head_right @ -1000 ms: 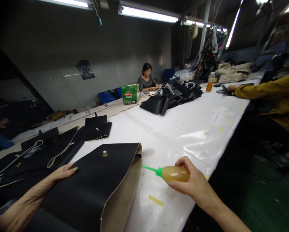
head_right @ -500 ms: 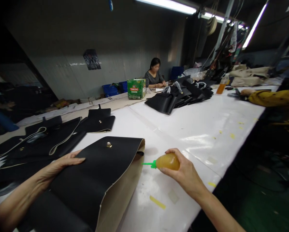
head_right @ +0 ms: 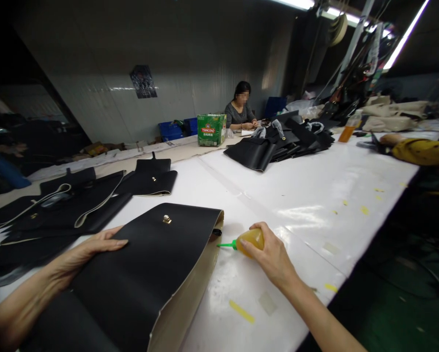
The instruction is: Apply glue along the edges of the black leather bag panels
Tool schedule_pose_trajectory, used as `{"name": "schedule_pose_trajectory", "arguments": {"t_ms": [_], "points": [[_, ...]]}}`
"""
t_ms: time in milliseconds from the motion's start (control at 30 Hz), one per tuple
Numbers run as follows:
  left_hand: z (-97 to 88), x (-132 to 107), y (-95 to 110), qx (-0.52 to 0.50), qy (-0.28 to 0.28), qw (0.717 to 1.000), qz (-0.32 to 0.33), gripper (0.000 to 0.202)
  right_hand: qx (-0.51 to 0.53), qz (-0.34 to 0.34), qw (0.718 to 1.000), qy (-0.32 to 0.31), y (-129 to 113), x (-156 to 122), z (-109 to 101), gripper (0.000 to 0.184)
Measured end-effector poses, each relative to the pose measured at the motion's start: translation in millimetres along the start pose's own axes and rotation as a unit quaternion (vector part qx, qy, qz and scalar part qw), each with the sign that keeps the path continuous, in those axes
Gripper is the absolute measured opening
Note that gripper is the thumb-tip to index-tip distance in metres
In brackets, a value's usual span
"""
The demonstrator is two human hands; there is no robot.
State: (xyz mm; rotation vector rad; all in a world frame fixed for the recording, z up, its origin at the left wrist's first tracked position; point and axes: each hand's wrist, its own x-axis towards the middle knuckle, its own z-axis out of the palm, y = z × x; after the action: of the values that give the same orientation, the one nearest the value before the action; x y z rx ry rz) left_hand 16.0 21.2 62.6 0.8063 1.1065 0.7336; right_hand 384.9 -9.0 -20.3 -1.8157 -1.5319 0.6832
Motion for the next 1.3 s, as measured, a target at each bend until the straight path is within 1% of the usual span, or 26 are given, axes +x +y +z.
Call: {"name": "schedule_pose_trajectory", "arguments": {"t_ms": [100, 233, 367, 400, 500, 533, 667, 700, 800, 833, 867, 967, 1000, 1133, 1167, 1200, 1300], "points": [[0.3, 0.6, -0.8, 0.004, 0.007, 1.000, -0.001, 0.049, -0.003, 0.008, 1.000, -0.020, 2.6, -3.7, 1.3, 0.034], [-3.4, 2.0, -2.9, 0.009, 0.009, 1.000, 0.005, 0.049, 0.020, 0.015, 0.997, -0.069, 5.3, -8.5, 0.0, 0.033], [-10.5, 4.8, -6.4, 0.013, 0.007, 1.000, 0.008, 0.050, 0.007, 0.012, 0.999, -0.043, 7.3, -10.5, 0.9, 0.034], [-11.8, 5.5, -7.3, 0.013, 0.007, 1.000, 0.009, 0.051, 0.014, 0.008, 0.999, -0.051, 7.4, -12.2, 1.8, 0.035], [-13.9, 6.5, -10.1, 0.013, 0.006, 1.000, 0.012, 0.051, 0.054, -0.004, 0.992, -0.112, 6.7, -21.1, 5.0, 0.037], [-14.2, 6.5, -11.1, 0.014, 0.006, 1.000, 0.015, 0.051, 0.061, -0.006, 0.991, -0.121, 6.4, -24.5, 5.9, 0.036], [-15.9, 5.3, -15.6, 0.016, 0.001, 1.000, 0.024, 0.052, 0.047, -0.012, 0.995, -0.084, 7.3, -35.9, 9.2, 0.036], [-16.6, 5.0, -16.8, 0.015, 0.000, 1.000, 0.025, 0.053, 0.048, -0.015, 0.995, -0.085, 8.0, -38.4, 9.9, 0.036], [-18.8, 5.0, -20.4, 0.010, 0.002, 1.000, 0.027, 0.057, 0.067, -0.028, 0.989, -0.125, 9.8, -45.6, 11.8, 0.035], [-19.4, 5.2, -21.5, 0.008, 0.004, 1.000, 0.028, 0.057, 0.070, -0.030, 0.989, -0.129, 10.0, -47.8, 12.2, 0.034], [-19.8, 5.4, -22.5, 0.005, 0.006, 1.000, 0.029, 0.057, 0.070, -0.030, 0.990, -0.119, 10.0, -49.8, 12.5, 0.034], [-19.6, 5.1, -25.2, -0.004, 0.005, 1.000, 0.030, 0.056, 0.059, -0.017, 0.996, -0.063, 7.4, -56.5, 13.6, 0.035], [-19.2, 4.7, -25.9, -0.008, 0.003, 1.000, 0.027, 0.056, 0.061, -0.015, 0.996, -0.063, 5.8, -59.2, 14.2, 0.036], [-17.6, 2.2, -28.4, -0.020, 0.002, 1.000, 0.022, 0.052, 0.092, -0.021, 0.986, -0.137, 2.3, -65.5, 17.2, 0.035], [-17.4, 1.7, -28.9, -0.021, 0.004, 1.000, 0.023, 0.051, 0.091, -0.023, 0.987, -0.133, 3.5, -64.0, 17.5, 0.035], [-17.3, 1.2, -29.5, -0.021, 0.006, 0.999, 0.024, 0.049, 0.085, -0.023, 0.990, -0.111, 5.5, -61.1, 17.5, 0.035], [-18.2, 0.4, -31.0, -0.024, -0.001, 1.000, 0.021, 0.041, 0.055, -0.014, 0.998, -0.018, 13.3, -50.1, 17.2, 0.035]]}}
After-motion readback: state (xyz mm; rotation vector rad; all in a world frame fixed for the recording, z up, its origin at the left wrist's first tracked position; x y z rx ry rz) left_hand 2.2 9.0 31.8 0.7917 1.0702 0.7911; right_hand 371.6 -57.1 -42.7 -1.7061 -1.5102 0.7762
